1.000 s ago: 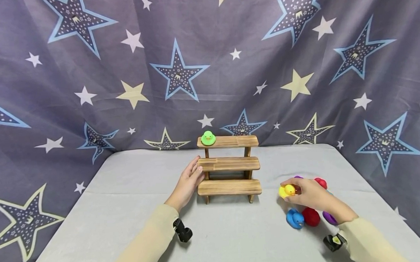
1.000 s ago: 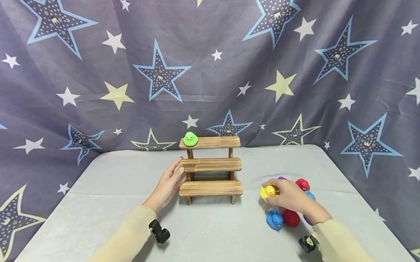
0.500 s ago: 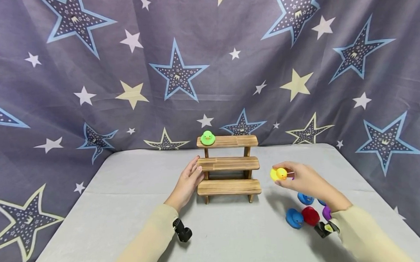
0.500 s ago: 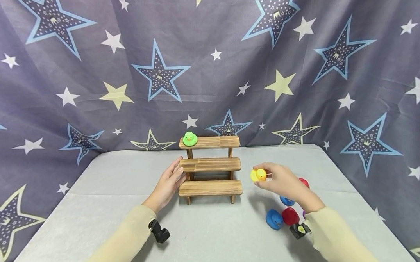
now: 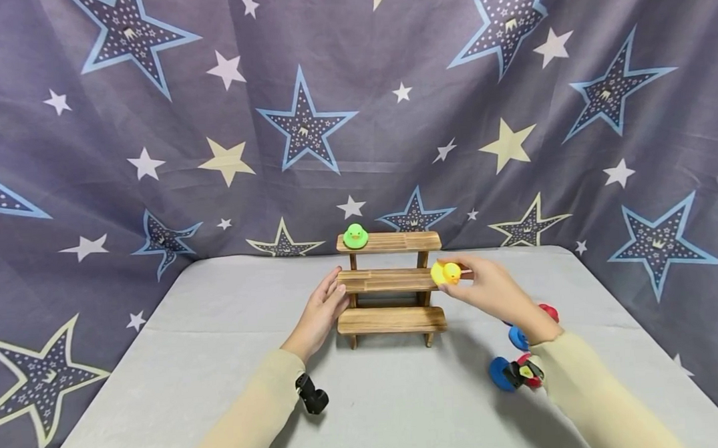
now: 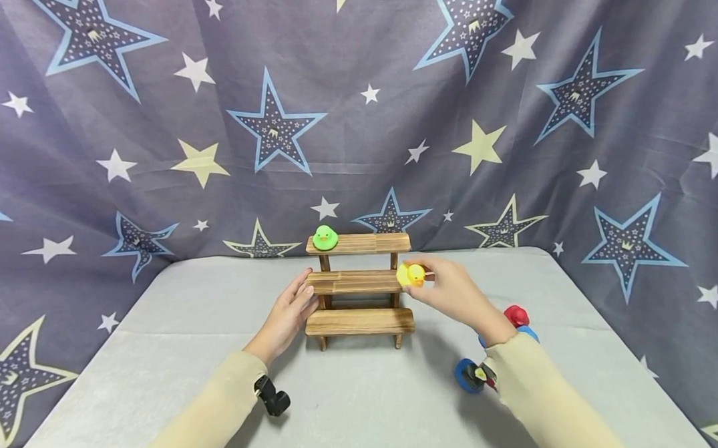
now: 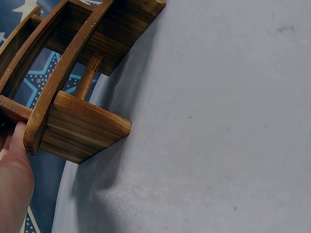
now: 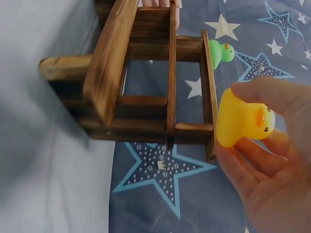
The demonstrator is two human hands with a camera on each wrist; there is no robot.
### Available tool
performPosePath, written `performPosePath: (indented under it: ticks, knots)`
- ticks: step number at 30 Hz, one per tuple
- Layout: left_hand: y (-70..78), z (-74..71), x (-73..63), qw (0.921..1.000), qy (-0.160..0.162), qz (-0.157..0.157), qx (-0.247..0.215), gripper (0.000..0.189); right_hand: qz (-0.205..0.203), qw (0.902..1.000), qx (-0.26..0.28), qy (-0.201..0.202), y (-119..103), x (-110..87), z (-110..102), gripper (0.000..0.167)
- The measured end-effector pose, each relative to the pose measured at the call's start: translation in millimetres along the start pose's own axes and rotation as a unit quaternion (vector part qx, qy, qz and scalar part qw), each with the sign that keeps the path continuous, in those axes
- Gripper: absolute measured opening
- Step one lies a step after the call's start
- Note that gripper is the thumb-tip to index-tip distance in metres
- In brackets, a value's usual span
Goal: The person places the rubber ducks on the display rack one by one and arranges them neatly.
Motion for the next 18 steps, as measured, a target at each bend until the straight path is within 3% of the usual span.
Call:
performPosePath:
  ticks: [18]
  knots:
    - [1.0, 1.1, 0.1, 0.9999, 0.005, -0.01, 0.001, 0.058, -0.024, 0.9941, 0.031, 0.101, -24.5, 58.3, 25.0, 0.046]
Point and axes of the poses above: each hand's wrist, its own x-axis towards the middle knuckle, its own z-axis out of the palm, y = z × x, the point moved 3 cm from there along x, towards the middle knuckle, and after that the axes turned 8 degrees about -x, right-handed, at the moved point
